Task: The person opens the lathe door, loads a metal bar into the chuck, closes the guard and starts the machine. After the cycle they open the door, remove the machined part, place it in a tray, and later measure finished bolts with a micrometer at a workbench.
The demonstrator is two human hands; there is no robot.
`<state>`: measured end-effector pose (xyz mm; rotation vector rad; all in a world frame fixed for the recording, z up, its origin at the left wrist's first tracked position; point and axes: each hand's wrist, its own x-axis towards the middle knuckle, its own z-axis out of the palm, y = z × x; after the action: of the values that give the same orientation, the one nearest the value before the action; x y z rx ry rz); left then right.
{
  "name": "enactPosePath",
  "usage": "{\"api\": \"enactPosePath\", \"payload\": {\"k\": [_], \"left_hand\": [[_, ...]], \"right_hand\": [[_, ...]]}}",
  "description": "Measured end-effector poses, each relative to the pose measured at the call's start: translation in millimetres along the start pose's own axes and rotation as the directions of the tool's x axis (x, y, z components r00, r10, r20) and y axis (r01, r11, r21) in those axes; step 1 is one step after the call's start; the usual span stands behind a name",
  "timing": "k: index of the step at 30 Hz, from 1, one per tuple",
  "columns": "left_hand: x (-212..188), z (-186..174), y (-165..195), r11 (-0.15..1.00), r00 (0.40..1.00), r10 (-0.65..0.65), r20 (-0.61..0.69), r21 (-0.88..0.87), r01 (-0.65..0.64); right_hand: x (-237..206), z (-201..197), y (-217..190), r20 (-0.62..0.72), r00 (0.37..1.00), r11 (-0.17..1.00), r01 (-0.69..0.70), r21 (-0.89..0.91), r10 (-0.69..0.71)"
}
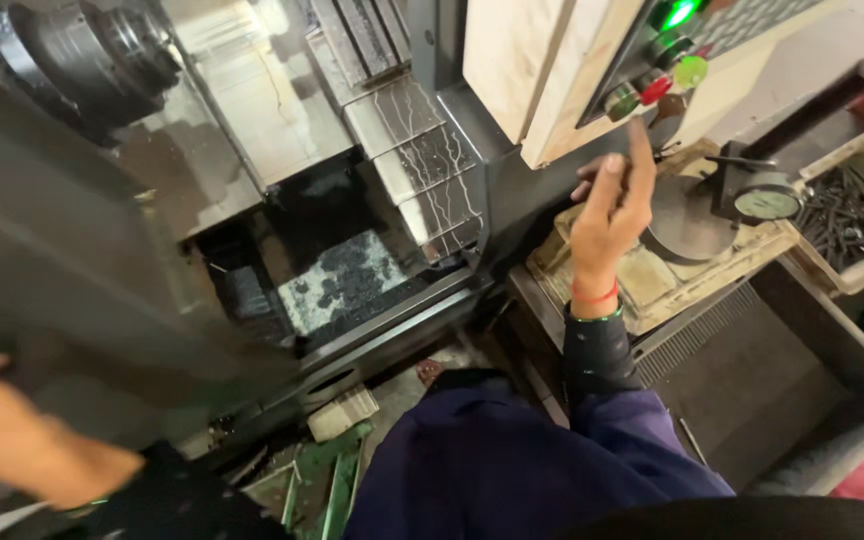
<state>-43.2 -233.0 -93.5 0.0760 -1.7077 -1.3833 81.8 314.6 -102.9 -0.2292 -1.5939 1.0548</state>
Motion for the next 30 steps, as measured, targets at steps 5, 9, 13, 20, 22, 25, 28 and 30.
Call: {"api": "enactPosePath", "payload": {"k": [5,9,13,20,22,25,28,30], "left_hand": [[-48.2,74.4,64.2,0.99,0.982,-0.071,0.177,-0.106,0.091],[-83.9,119.5,113.2,0.986,0.913,-0.097,0.397,-0.086,0.142],[-101.7,170.8,141.3,0.994,0.826,0.092,0.556,-0.093,-0.049],[-149.9,263.5,178.8,0.963,0.753,0.115,0.647,-0.259,0.076],[-158.8,282.8,186.0,0.943,0.757,0.178,0.629,-0.328,0.051],[-162.1,291.1,186.0,0.927,0.782,0.232,0.578,-0.374,0.002],[-158.0,288.5,178.9,0.891,0.748,0.224,0.625,-0.443,0.103],[-158.9,287.9,178.0,0.903,0.744,0.207,0.635,-0.418,0.105]], "right_hand": [[7.6,24.7,-0.9,-0.077,0.996,0.984,-0.05,-0.173,0.037],[9.7,-0.7,-1.0,0.044,0.998,0.979,-0.035,-0.201,0.045],[-29.3,-37.6,5.4,0.105,0.994,0.926,0.03,-0.376,0.011],[-145.6,-17.0,23.2,0.262,0.902,0.892,-0.227,-0.39,0.344],[-161.7,-8.3,31.8,0.378,0.854,0.897,-0.201,-0.393,0.358],[-165.6,-2.7,47.7,0.524,0.748,0.894,-0.21,-0.395,0.407],[-154.2,12.3,74.9,0.652,0.658,0.921,-0.192,-0.34,0.378],[-149.0,19.1,93.5,0.736,0.607,0.952,-0.133,-0.277,0.299]]}}
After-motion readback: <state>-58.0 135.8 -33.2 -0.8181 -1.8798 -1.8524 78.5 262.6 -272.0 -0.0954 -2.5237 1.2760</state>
